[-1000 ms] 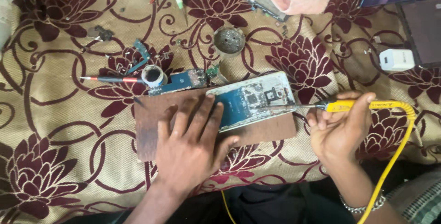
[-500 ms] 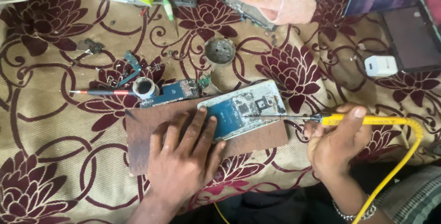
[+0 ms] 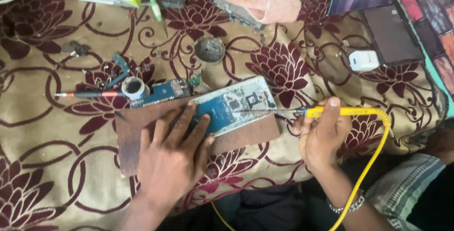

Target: The person uses a soldering iron to apply heat and solder to a small circuit board placed on a wooden block. The hands hold the board steady while the iron is moved across several points on the board. The task continues without visible completion or reassembly.

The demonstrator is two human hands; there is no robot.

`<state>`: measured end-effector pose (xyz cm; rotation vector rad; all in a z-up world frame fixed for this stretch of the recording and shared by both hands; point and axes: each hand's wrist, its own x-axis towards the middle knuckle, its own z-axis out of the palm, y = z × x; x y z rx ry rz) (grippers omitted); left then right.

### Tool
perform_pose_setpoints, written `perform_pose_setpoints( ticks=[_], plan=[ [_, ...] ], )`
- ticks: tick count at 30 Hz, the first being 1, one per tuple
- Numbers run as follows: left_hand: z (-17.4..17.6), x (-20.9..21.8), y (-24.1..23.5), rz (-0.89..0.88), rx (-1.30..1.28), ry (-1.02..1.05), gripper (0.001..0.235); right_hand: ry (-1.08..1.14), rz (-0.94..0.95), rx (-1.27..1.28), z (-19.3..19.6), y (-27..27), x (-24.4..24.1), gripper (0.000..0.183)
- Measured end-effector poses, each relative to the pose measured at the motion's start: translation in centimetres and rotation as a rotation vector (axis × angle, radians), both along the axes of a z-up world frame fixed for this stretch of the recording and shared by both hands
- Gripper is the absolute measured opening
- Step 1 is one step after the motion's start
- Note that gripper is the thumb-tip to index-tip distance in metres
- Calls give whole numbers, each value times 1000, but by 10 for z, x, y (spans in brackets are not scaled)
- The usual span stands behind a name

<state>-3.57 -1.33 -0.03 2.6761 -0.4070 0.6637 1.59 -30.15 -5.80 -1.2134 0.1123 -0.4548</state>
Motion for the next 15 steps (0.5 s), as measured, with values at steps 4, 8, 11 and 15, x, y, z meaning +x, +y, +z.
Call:
perform_pose_setpoints(
  ticks=[4,8,11,15],
  plan=[
    [2,1,2,-15,1,5,37,49,-5,17,2,-1,4,33],
    [3,1,2,-16,1,-3,38,88,0,49,6,1,9,30],
    [2,1,2,-16,2,2,38,101,3,60,5,0,10,31],
    [1,3,1,-17,7,-2,38,76,16,64,4,1,10,31]
  ],
)
